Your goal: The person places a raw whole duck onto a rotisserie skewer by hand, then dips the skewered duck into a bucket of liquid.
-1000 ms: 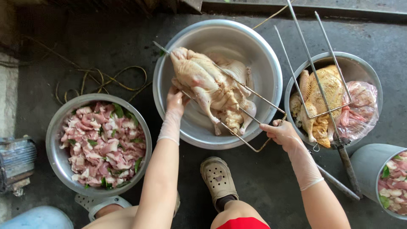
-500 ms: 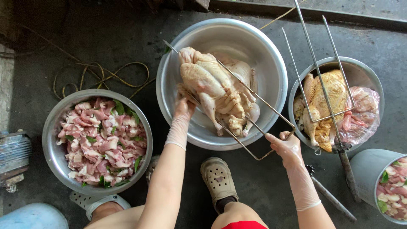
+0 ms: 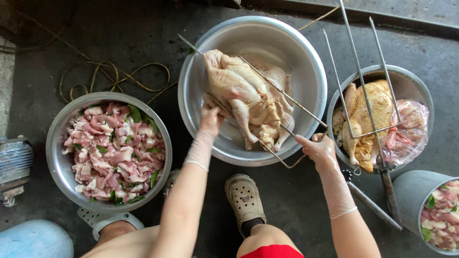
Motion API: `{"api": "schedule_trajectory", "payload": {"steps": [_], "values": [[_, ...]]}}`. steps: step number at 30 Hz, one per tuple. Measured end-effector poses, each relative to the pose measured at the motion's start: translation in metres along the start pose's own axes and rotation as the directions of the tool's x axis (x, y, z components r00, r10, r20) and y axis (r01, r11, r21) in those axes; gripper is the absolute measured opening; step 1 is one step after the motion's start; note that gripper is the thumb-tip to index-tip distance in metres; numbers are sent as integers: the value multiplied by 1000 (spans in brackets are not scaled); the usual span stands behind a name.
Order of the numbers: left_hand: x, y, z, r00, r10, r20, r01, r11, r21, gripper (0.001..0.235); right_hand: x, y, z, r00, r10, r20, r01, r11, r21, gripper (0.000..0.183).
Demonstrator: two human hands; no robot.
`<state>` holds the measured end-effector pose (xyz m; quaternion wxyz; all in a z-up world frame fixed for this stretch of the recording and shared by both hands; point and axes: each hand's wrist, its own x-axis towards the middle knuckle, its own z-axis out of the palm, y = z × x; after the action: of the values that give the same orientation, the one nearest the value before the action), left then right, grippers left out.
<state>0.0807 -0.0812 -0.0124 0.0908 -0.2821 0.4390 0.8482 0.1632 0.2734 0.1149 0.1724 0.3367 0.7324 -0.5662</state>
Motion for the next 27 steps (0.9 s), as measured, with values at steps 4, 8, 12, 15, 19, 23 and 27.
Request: {"api": "schedule_trajectory", "payload": {"steps": [4,8,12,15,19,23,27], "values": [[-3,53,-9,978,-18,209,-5,994,112,48,7,6,1,1000,-4,11,5,999,-48,49],[-18,74,13,993,-17,117,-3,986,167,60,6,15,9,994,-96,-51,95,995,-28,52],[-25,80,29,995,93,-35,-77,947,311,72,0,19,12,991,-118,-54,115,991,-68,52],[-17,74,27,993,110,-42,-87,928,362,72,-2,14,15,989,-116,-88,108,990,-89,52],[-26,49,18,978,210,16,-198,890,411,72,-3,10,17,994,-60,-87,49,991,-125,54],[-55,29,12,983,137,-124,-91,942,322,67,-6,9,19,995,-63,-76,50,985,-163,54],[-62,18,-4,975,213,-69,-178,923,340,66,-10,7,33,997,-54,-54,43,982,-185,53]]}}
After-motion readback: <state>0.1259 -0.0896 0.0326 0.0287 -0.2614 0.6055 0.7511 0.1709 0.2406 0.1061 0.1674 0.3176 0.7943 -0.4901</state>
